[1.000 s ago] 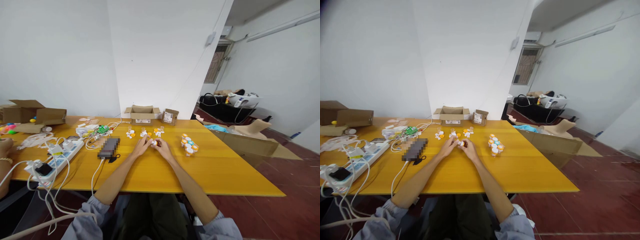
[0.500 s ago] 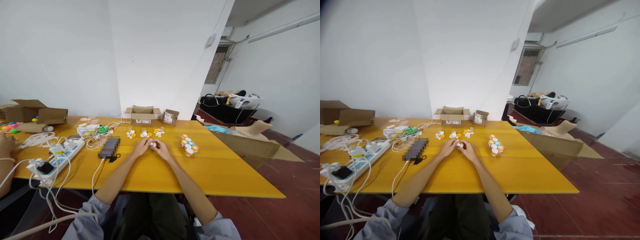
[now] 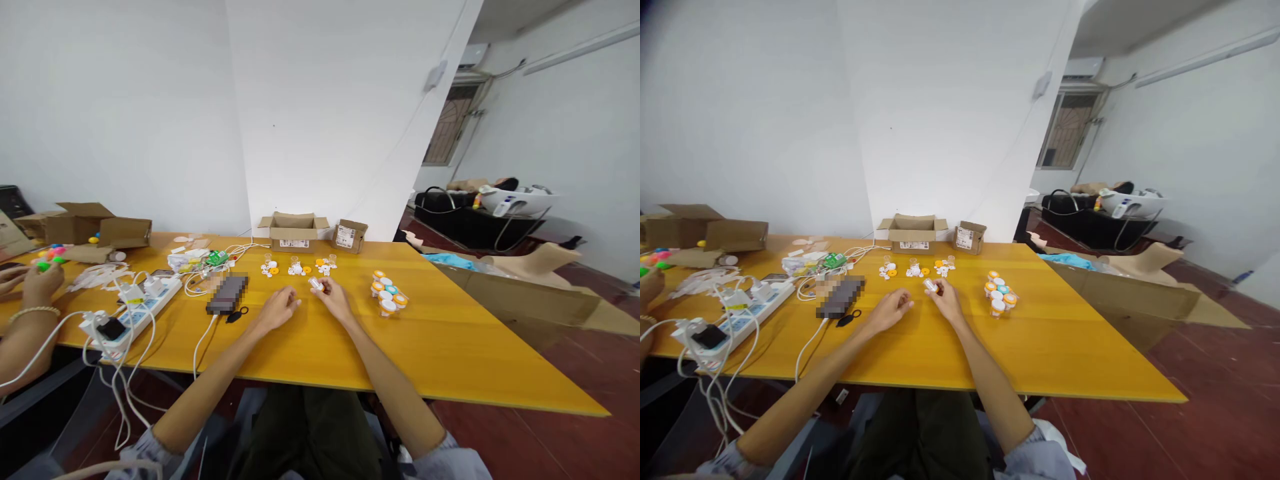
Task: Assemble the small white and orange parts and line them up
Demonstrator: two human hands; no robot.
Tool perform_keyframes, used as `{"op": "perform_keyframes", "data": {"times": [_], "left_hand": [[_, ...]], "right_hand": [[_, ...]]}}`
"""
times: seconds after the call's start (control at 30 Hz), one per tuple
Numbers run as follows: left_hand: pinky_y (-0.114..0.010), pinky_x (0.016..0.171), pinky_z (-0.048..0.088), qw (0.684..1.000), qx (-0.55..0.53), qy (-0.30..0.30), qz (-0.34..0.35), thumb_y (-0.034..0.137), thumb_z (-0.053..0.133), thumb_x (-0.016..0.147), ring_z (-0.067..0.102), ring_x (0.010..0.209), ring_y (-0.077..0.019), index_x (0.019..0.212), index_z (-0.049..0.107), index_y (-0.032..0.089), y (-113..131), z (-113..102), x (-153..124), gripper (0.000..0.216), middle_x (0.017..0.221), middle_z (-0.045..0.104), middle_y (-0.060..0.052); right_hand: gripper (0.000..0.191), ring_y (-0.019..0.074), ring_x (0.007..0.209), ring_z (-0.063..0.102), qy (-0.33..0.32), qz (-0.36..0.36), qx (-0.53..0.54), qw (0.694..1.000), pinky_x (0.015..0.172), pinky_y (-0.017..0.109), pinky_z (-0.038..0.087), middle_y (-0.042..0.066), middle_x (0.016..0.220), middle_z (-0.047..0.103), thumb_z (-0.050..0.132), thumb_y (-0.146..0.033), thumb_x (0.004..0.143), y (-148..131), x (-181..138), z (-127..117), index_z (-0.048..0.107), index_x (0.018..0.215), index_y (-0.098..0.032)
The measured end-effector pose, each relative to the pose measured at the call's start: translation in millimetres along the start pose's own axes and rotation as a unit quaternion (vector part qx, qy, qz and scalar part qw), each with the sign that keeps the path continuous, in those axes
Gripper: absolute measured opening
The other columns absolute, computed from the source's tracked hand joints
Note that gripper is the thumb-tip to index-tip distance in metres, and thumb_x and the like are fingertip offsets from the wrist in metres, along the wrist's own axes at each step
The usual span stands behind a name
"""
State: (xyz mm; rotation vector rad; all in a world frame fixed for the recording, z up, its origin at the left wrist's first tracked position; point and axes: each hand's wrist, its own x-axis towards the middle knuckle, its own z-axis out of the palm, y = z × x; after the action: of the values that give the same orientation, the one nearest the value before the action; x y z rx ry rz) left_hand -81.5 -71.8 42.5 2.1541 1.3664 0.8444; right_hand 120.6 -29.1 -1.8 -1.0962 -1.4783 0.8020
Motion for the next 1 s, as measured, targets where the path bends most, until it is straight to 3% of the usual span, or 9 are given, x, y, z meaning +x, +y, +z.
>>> {"op": "perform_keyframes", "data": {"times": [0.07, 0.2, 0.3, 0.4, 0.6, 0.73, 0.87, 1.0], "left_hand": [[-0.036, 0.087, 0.051, 0.999, 0.044, 0.016, 0.018, 0.039, 0.061, 0.088, 0.066, 0.093, -0.0246, 0.101, 0.064, 0.023, 0.7, -10.9, -18.8, 0.021, 0.097, 0.071, -0.006], [-0.042, 0.099, 0.048, 0.974, 0.183, 0.13, 0.025, 0.043, 0.056, 0.092, 0.063, 0.109, -0.0288, 0.108, 0.063, 0.025, -11.5, -49.4, -53.3, 0.026, 0.109, 0.069, -0.009], [-0.046, 0.097, 0.049, 0.94, 0.278, 0.196, -0.024, 0.052, 0.06, 0.087, 0.061, 0.114, -0.0343, 0.117, 0.061, 0.021, -32.6, -79.9, -72.0, 0.043, 0.12, 0.064, -0.015], [-0.05, 0.093, 0.05, 0.911, 0.329, 0.224, -0.103, 0.063, 0.061, 0.081, 0.059, 0.118, -0.0403, 0.127, 0.054, 0.014, -55.6, -96.3, -84.9, 0.067, 0.131, 0.057, -0.022], [-0.047, 0.095, 0.051, 0.919, 0.312, 0.199, -0.132, 0.069, 0.06, 0.079, 0.061, 0.119, -0.0398, 0.137, 0.043, 0.009, -81.8, -96.2, -87.0, 0.086, 0.13, 0.06, -0.024], [-0.046, 0.098, 0.049, 0.926, 0.296, 0.173, -0.155, 0.068, 0.061, 0.077, 0.061, 0.122, -0.0399, 0.139, 0.04, 0.007, -85.6, -96.3, -71.4, 0.09, 0.128, 0.063, -0.025], [-0.044, 0.107, 0.044, 0.929, 0.291, 0.149, -0.173, 0.062, 0.063, 0.077, 0.051, 0.136, -0.0395, 0.143, 0.039, 0.007, -86.5, -98.1, -53.5, 0.09, 0.144, 0.053, -0.027], [-0.043, 0.106, 0.043, 0.931, 0.291, 0.13, -0.178, 0.055, 0.064, 0.077, 0.053, 0.133, -0.0392, 0.143, 0.04, 0.005, -85.8, -99.6, -42.1, 0.087, 0.139, 0.057, -0.026]], "right_hand": [[0.036, 0.021, 0.073, 0.062, -0.004, 0.001, -0.003, 1.0, 0.069, 0.034, 0.051, 0.002, 0.082, 0.071, 0.074, -0.053, 0.068, 1.2, 0.6, 0.1, 0.062, 0.087, -0.024], [0.036, 0.0205, 0.07, 0.059, 0.007, 0.005, -0.007, 1.0, 0.067, 0.034, 0.049, 0.002, 0.077, 0.068, 0.074, -0.053, 0.066, 1.8, 0.8, 1.3, 0.062, 0.085, -0.024], [0.036, 0.0199, 0.069, 0.057, 0.014, -0.001, -0.012, 1.0, 0.067, 0.033, 0.048, 0.001, 0.075, 0.066, 0.074, -0.054, 0.066, 2.7, 1.2, 2.2, 0.063, 0.084, -0.024], [0.036, 0.0196, 0.069, 0.057, 0.013, 0.002, -0.01, 1.0, 0.067, 0.033, 0.048, 0.0, 0.074, 0.065, 0.074, -0.053, 0.066, 3.6, 1.7, 2.0, 0.063, 0.083, -0.024], [0.033, 0.02, 0.069, 0.058, 0.009, 0.011, -0.007, 1.0, 0.067, 0.033, 0.049, 0.0, 0.073, 0.065, 0.076, -0.049, 0.066, 1.9, 0.8, 0.6, 0.064, 0.083, -0.023], [0.035, 0.0194, 0.068, 0.058, 0.014, 0.008, -0.001, 1.0, 0.066, 0.033, 0.049, 0.0, 0.073, 0.066, 0.076, -0.05, 0.066, -0.4, -1.0, 1.1, 0.063, 0.083, -0.023], [0.039, 0.0196, 0.069, 0.059, 0.022, 0.008, 0.015, 1.0, 0.066, 0.033, 0.05, 0.001, 0.076, 0.068, 0.077, -0.053, 0.063, -3.5, -2.8, 2.1, 0.064, 0.083, -0.023], [0.039, 0.0195, 0.068, 0.059, 0.022, 0.014, 0.017, 1.0, 0.066, 0.033, 0.049, 0.001, 0.076, 0.068, 0.076, -0.053, 0.061, -6.4, -3.4, 2.0, 0.063, 0.082, -0.023]]}}
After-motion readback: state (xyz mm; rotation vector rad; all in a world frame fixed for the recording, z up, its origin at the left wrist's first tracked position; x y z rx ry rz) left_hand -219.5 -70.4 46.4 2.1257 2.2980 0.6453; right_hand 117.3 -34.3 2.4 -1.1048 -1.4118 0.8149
